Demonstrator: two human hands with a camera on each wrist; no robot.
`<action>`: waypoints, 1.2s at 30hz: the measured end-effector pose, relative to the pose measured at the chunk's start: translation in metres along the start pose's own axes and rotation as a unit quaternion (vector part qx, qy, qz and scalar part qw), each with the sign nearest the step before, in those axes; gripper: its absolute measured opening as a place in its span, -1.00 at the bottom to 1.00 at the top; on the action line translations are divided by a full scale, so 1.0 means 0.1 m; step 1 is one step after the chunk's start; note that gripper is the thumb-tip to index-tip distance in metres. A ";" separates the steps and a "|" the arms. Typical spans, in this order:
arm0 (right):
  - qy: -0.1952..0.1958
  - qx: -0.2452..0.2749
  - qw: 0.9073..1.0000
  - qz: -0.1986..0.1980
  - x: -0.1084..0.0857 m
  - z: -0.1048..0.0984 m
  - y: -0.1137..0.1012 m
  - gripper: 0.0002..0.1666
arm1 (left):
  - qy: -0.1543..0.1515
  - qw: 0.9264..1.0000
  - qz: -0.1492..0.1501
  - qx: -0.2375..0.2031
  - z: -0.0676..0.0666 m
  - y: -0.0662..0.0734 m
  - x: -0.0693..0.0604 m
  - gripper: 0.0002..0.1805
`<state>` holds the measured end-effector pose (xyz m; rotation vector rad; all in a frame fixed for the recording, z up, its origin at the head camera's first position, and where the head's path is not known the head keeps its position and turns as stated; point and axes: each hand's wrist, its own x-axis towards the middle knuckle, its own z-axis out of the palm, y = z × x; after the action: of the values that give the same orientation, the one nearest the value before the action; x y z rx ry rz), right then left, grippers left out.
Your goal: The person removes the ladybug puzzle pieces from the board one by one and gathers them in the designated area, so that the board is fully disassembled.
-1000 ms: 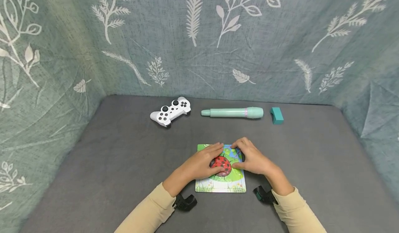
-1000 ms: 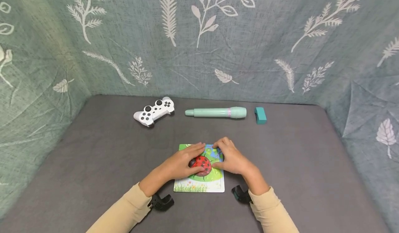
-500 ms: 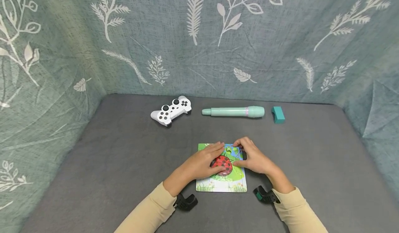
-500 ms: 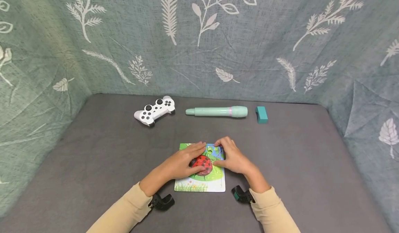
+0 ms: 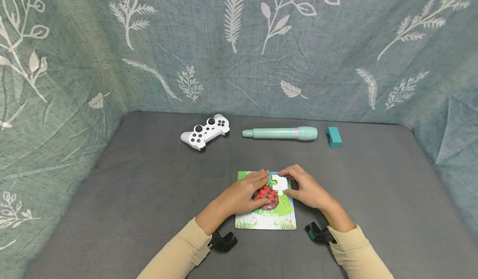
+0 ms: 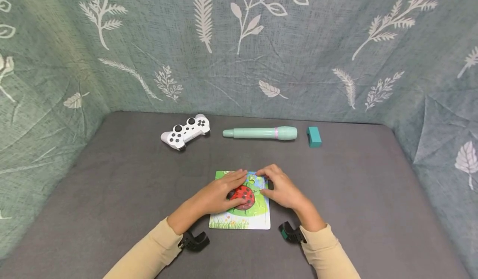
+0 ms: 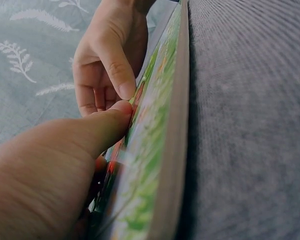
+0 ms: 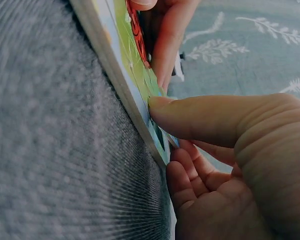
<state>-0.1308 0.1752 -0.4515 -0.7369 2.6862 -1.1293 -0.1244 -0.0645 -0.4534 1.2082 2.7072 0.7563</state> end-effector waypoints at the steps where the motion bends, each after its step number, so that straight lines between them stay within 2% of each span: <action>1: 0.001 -0.005 1.000 0.000 0.00 0.00 0.00 -0.52 | 0.000 1.000 0.000 0.001 0.00 0.00 0.00 -0.26; 9: 0.015 -0.028 0.999 -0.003 -0.02 -0.04 -0.02 -0.52 | -0.006 1.000 -0.006 -0.003 0.00 -0.01 0.00 -0.26; 16: 0.043 -0.025 0.999 0.013 -0.10 -0.31 0.01 -0.50 | -0.009 1.000 -0.009 -0.015 0.01 -0.01 0.00 -0.26; 24: 0.058 -0.059 0.994 0.068 -0.37 -0.72 0.25 -0.52 | -0.006 1.000 -0.013 -0.020 0.01 -0.02 -0.01 -0.27; 30: 0.066 -0.058 0.991 0.103 -0.61 -1.01 0.48 -0.51 | -0.001 1.000 -0.008 -0.020 0.02 -0.02 0.00 -0.28; 36: 0.084 -0.047 0.986 0.138 -0.80 -1.20 0.71 -0.52 | -0.001 1.000 -0.008 -0.018 0.02 -0.03 0.00 -0.29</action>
<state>-0.1248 0.3333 -0.4210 -0.2767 2.8813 -1.0415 -0.1257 -0.0649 -0.4565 1.1775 2.6861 0.7996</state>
